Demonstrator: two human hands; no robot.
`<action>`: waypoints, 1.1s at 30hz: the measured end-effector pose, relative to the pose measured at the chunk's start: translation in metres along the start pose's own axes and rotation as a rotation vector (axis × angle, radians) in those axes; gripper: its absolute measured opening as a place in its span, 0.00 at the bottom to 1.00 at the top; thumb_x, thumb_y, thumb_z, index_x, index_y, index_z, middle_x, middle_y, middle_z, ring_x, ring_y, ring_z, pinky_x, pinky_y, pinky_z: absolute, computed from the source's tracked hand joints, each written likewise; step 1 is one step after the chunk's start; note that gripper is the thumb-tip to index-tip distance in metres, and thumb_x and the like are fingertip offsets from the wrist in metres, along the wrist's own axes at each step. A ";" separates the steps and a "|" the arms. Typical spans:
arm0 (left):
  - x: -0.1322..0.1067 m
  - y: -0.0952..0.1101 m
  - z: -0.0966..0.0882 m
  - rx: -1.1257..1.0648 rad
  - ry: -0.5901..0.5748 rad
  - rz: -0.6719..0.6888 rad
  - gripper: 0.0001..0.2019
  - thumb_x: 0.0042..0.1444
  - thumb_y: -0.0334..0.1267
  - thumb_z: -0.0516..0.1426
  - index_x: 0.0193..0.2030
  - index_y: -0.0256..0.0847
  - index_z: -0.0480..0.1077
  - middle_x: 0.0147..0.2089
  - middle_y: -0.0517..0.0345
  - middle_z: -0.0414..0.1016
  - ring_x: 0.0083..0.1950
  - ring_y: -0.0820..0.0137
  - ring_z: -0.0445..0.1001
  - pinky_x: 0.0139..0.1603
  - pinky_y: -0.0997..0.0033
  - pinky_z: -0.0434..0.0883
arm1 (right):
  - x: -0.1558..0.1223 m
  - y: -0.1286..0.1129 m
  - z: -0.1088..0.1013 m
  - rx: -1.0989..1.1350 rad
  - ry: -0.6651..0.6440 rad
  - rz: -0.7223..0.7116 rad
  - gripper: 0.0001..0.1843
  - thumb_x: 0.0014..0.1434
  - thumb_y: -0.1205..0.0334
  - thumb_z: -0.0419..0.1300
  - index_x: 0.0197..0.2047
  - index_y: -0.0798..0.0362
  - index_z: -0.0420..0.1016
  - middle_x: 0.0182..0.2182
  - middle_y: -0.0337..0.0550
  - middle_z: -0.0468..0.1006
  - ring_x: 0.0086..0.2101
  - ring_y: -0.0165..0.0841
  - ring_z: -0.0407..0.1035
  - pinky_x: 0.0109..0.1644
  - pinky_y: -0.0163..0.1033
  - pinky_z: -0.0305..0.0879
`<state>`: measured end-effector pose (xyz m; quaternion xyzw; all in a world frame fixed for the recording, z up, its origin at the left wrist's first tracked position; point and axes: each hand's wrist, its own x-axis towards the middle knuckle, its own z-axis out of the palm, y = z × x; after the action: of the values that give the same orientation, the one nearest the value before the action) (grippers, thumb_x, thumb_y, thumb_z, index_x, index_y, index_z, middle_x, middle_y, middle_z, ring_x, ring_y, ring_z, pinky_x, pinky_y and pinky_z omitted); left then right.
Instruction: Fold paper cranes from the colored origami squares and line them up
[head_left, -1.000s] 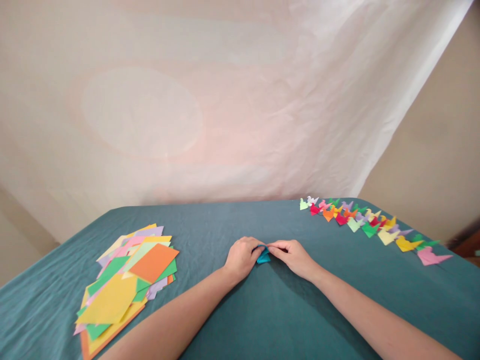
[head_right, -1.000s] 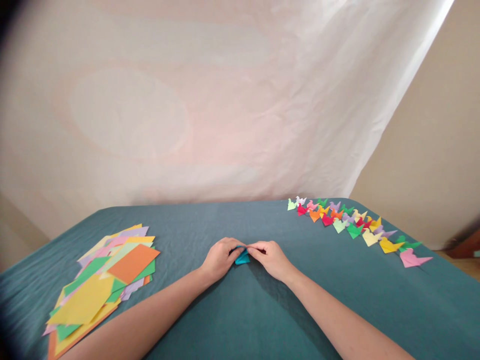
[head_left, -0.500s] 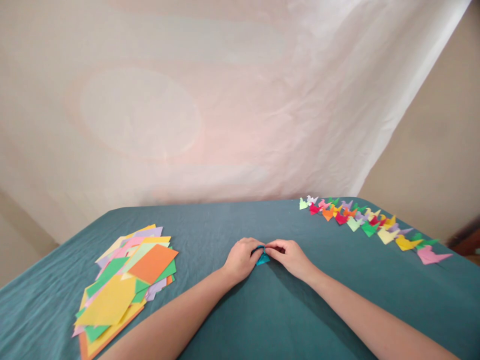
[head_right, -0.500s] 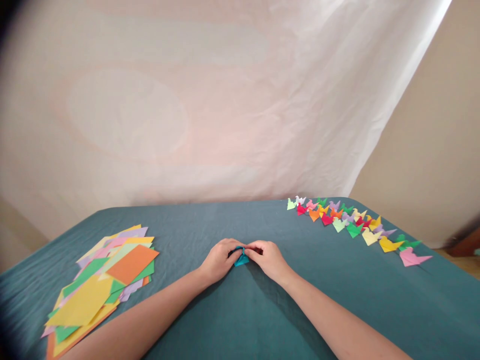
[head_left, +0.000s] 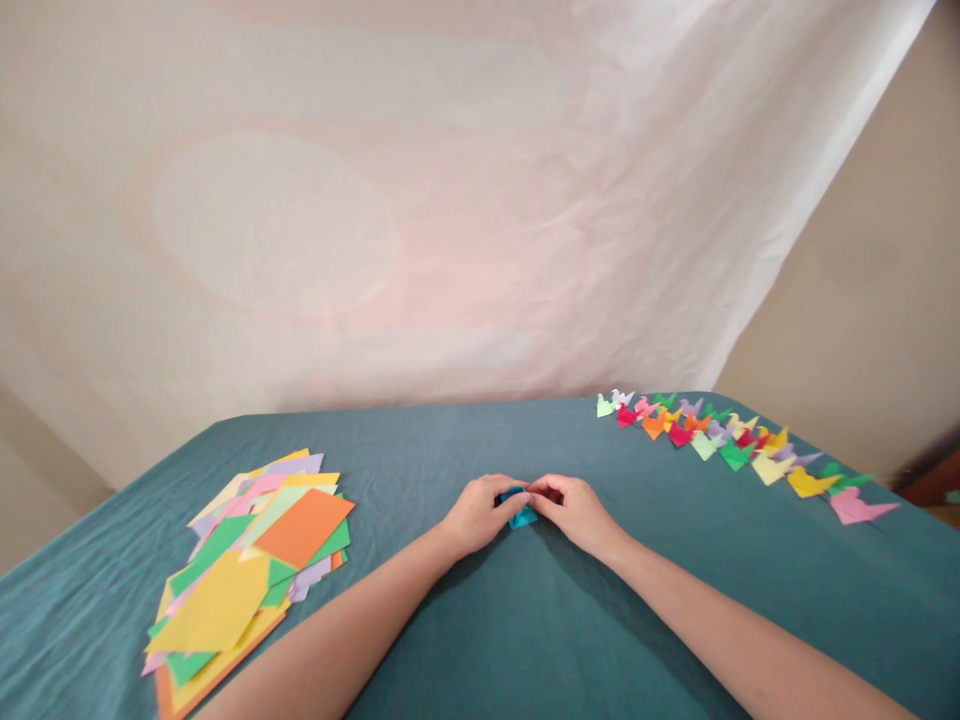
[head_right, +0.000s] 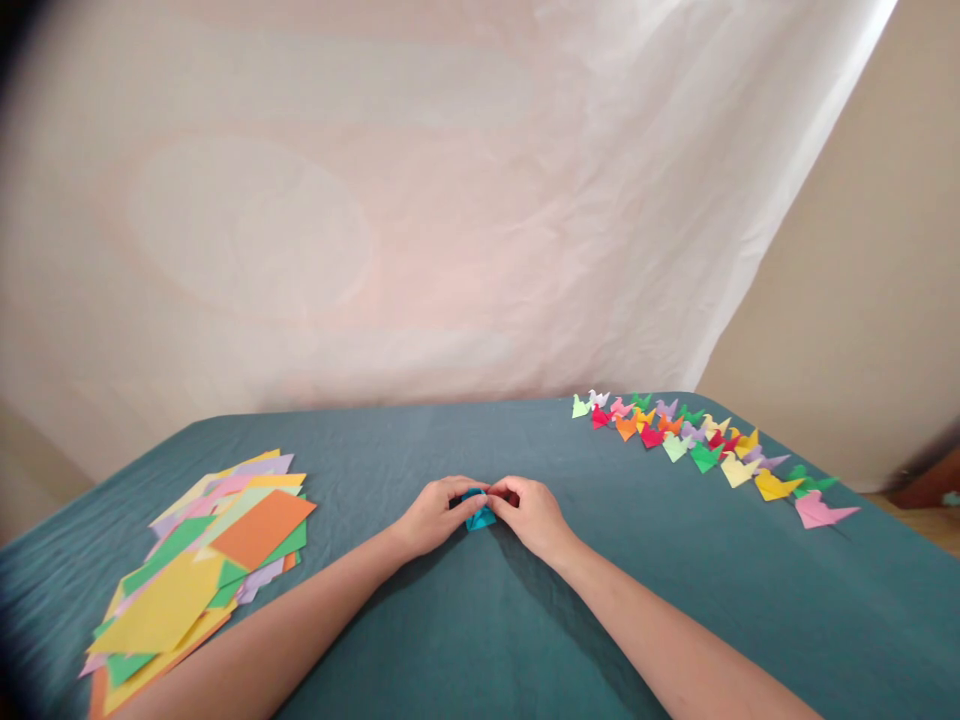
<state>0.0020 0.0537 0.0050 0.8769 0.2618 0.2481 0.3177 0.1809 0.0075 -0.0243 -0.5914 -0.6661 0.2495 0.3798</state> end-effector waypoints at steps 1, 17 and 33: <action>0.001 -0.001 0.001 -0.001 0.009 -0.008 0.14 0.60 0.41 0.50 0.45 0.41 0.73 0.43 0.57 0.76 0.45 0.69 0.72 0.49 0.73 0.65 | 0.000 0.000 0.000 -0.004 0.002 -0.002 0.12 0.55 0.54 0.56 0.35 0.53 0.77 0.26 0.40 0.78 0.25 0.31 0.67 0.29 0.33 0.59; 0.002 -0.011 0.007 0.024 0.041 -0.023 0.12 0.52 0.32 0.55 0.44 0.42 0.73 0.44 0.58 0.76 0.46 0.68 0.72 0.49 0.72 0.65 | -0.002 -0.006 -0.001 -0.002 -0.005 -0.027 0.10 0.55 0.57 0.57 0.36 0.53 0.76 0.26 0.39 0.76 0.25 0.29 0.65 0.29 0.33 0.59; 0.000 -0.008 0.005 0.033 0.045 -0.016 0.13 0.54 0.37 0.55 0.46 0.42 0.73 0.45 0.56 0.75 0.47 0.67 0.72 0.51 0.71 0.65 | -0.001 -0.002 0.000 -0.060 0.014 -0.092 0.10 0.56 0.59 0.57 0.36 0.50 0.79 0.27 0.39 0.74 0.26 0.30 0.66 0.31 0.33 0.58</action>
<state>0.0026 0.0569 -0.0045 0.8741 0.2801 0.2606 0.2991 0.1800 0.0059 -0.0233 -0.5731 -0.6971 0.2072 0.3777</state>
